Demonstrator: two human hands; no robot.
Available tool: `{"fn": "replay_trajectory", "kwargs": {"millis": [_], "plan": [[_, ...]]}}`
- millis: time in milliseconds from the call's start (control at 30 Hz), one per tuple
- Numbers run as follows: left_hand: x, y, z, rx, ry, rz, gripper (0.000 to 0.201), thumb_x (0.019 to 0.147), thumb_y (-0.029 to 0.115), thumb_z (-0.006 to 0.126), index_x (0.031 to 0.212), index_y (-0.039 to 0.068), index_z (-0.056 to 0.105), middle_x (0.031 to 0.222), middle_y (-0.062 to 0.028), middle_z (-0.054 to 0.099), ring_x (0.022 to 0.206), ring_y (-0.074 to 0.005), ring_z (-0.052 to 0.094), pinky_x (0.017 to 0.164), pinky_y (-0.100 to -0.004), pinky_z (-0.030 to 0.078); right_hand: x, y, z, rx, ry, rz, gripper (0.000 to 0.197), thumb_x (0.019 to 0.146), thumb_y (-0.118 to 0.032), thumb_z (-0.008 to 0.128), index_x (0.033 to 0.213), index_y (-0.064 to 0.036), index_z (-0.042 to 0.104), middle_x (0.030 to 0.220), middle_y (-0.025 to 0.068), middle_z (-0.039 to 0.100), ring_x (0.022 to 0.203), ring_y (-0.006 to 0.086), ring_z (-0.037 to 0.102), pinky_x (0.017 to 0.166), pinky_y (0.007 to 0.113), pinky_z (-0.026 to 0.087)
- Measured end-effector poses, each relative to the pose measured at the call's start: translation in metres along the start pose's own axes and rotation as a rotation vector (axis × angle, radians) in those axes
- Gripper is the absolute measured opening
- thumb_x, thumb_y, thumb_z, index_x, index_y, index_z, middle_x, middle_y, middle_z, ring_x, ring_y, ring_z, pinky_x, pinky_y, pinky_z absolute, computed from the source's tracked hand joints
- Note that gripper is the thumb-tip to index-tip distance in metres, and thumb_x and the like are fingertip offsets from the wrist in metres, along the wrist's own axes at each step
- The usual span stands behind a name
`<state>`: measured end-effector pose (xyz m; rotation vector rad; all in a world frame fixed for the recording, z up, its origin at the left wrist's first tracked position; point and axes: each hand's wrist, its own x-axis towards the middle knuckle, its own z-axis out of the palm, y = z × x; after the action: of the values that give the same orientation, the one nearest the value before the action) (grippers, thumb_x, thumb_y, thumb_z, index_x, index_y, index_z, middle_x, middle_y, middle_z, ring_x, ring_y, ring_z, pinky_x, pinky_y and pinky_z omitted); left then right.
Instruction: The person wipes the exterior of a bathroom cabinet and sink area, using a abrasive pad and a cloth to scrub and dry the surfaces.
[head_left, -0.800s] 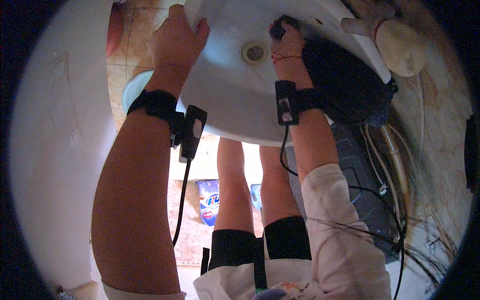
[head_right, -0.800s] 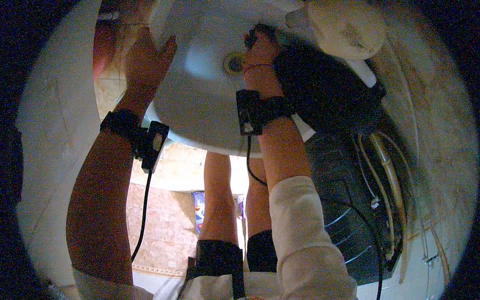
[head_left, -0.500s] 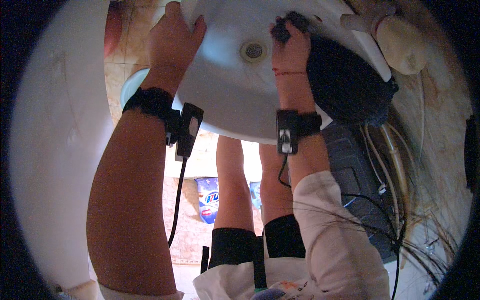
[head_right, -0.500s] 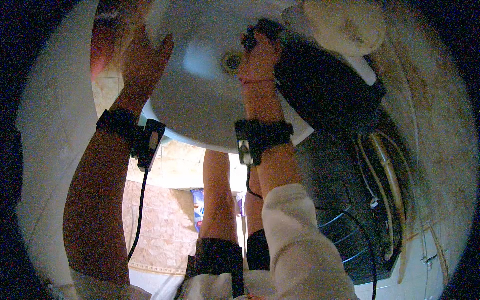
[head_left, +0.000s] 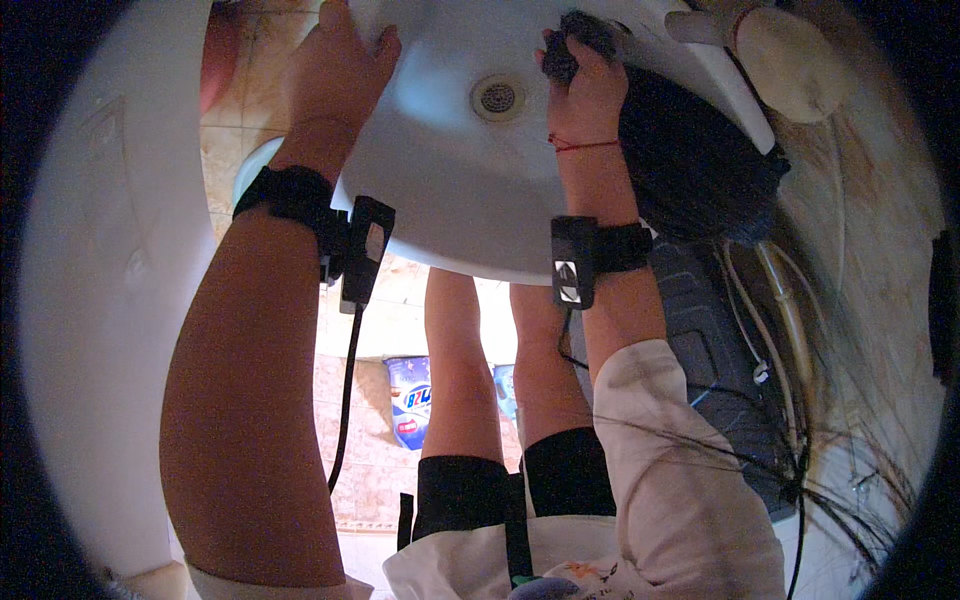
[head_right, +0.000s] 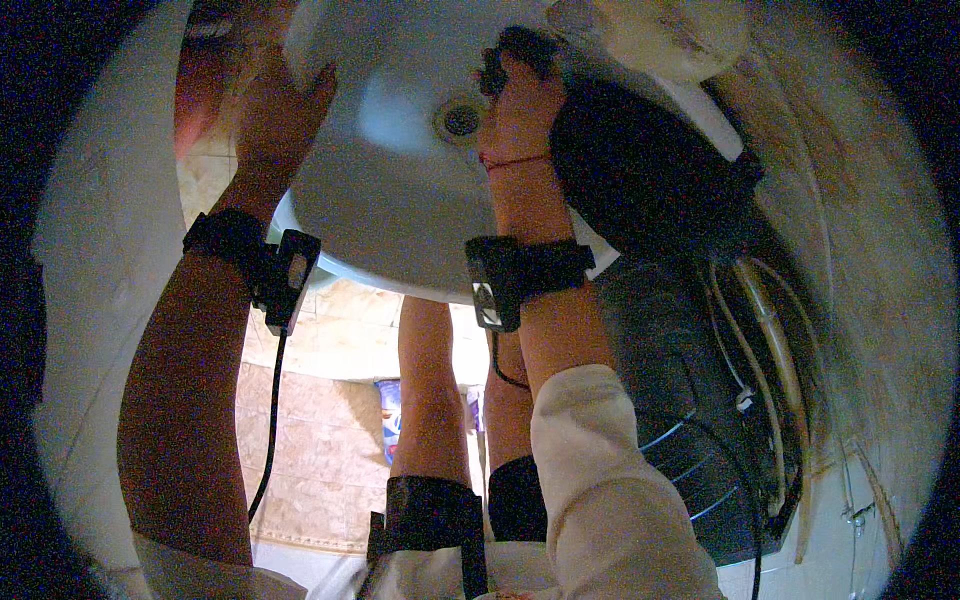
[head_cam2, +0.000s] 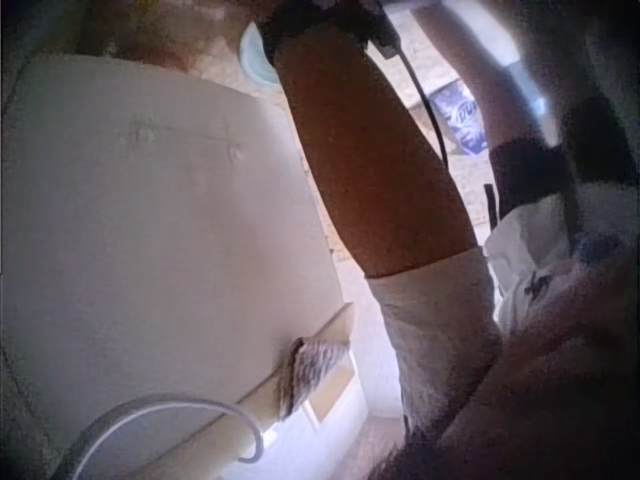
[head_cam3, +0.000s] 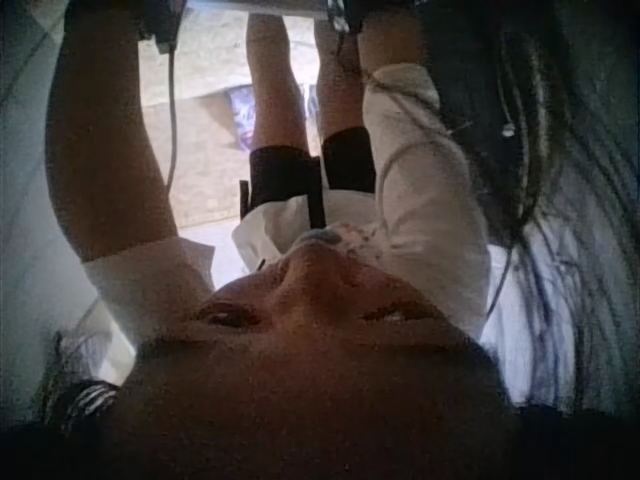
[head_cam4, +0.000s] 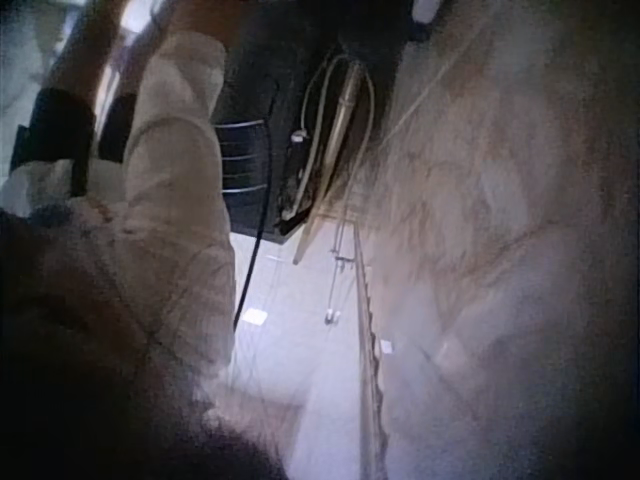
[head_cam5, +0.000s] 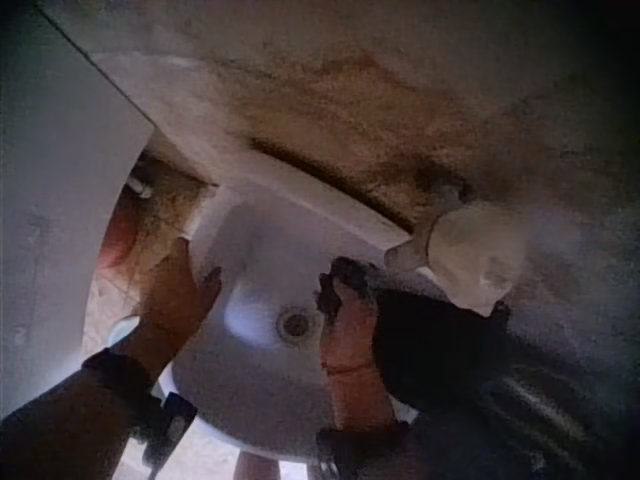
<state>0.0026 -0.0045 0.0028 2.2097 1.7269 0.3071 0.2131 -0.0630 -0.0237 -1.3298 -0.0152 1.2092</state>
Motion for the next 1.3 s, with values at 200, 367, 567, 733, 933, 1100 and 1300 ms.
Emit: {"fn": "replay_trajectory", "kwargs": {"millis": [200, 367, 567, 733, 933, 1100, 1300], "plan": [[0.01, 0.006, -0.009, -0.06, 0.035, 0.072, 0.062, 0.075, 0.032, 0.064, 0.125, 0.005, 0.038, 0.108, -0.0221, 0.054, 0.097, -0.0385, 0.053, 0.084, -0.0445, 0.043, -0.012, -0.037, 0.015, 0.059, -0.093, -0.088, 0.02, 0.076, -0.004, 0.056, 0.096, -0.0039, 0.056, 0.091, 0.0107, 0.06, 0.077, 0.0237, 0.061, 0.059, 0.036, 0.053], [0.015, 0.01, -0.016, -0.085, 0.135, 0.225, 0.061, 0.076, 0.027, 0.064, 0.125, 0.002, 0.038, 0.111, -0.0229, 0.053, 0.1, -0.0377, 0.052, 0.087, -0.0436, 0.042, -0.012, -0.047, 0.019, -0.054, -0.077, 0.084, 0.022, 0.078, -0.003, 0.054, 0.1, -0.0025, 0.054, 0.097, 0.0099, 0.057, 0.087, 0.0251, 0.057, 0.07, 0.039, 0.048], [0.011, 0.011, -0.008, -0.179, -0.014, -0.028, 0.06, 0.075, 0.024, 0.065, 0.125, 0.006, 0.038, 0.111, -0.0212, 0.053, 0.101, -0.0381, 0.052, 0.088, -0.0433, 0.041, -0.002, -0.021, -0.006, 0.17, -0.148, 0.044, 0.02, 0.078, -0.004, 0.054, 0.098, -0.0022, 0.057, 0.091, 0.008, 0.058, 0.081, 0.0228, 0.056, 0.068, 0.035, 0.047], [0.036, 0.007, -0.021, -0.122, -0.072, -0.015, 0.06, 0.074, 0.024, 0.065, 0.125, 0.005, 0.038, 0.11, -0.0213, 0.054, 0.101, -0.0383, 0.052, 0.087, -0.0431, 0.042, -0.004, -0.048, 0.037, -0.059, -0.074, -0.064, 0.026, 0.078, -0.008, 0.055, 0.102, -0.0013, 0.057, 0.093, 0.0073, 0.058, 0.079, 0.0207, 0.056, 0.068, 0.032, 0.046], [0.016, 0.014, -0.018, -0.068, -0.135, -0.164, 0.059, 0.074, 0.019, 0.064, 0.125, 0.004, 0.039, 0.112, -0.0209, 0.053, 0.102, -0.0373, 0.051, 0.088, -0.0428, 0.041, -0.017, -0.06, 0.024, -0.087, -0.135, -0.007, 0.025, 0.078, -0.005, 0.053, 0.102, 0.0013, 0.057, 0.091, 0.0085, 0.058, 0.077, 0.0225, 0.056, 0.068, 0.035, 0.047], [0.016, 0.005, -0.01, -0.117, -0.18, -0.232, 0.057, 0.075, 0.018, 0.064, 0.124, 0.004, 0.039, 0.115, -0.0214, 0.05, 0.105, -0.0362, 0.049, 0.092, -0.0419, 0.039, 0.003, -0.062, 0.014, 0.002, -0.166, 0.161, 0.025, 0.077, -0.003, 0.052, 0.101, 0.0013, 0.056, 0.093, 0.0106, 0.057, 0.078, 0.0242, 0.056, 0.066, 0.037, 0.048], [0.015, 0.002, -0.027, -0.018, -0.186, -0.16, 0.058, 0.075, 0.023, 0.066, 0.122, 0.001, 0.04, 0.113, -0.0225, 0.05, 0.103, -0.0373, 0.049, 0.09, -0.0423, 0.039, -0.007, -0.031, 0.019, 0.054, -0.126, 0.048, 0.024, 0.078, -0.002, 0.052, 0.101, 0.0007, 0.056, 0.094, 0.0113, 0.057, 0.079, 0.0253, 0.056, 0.066, 0.036, 0.047]]}}
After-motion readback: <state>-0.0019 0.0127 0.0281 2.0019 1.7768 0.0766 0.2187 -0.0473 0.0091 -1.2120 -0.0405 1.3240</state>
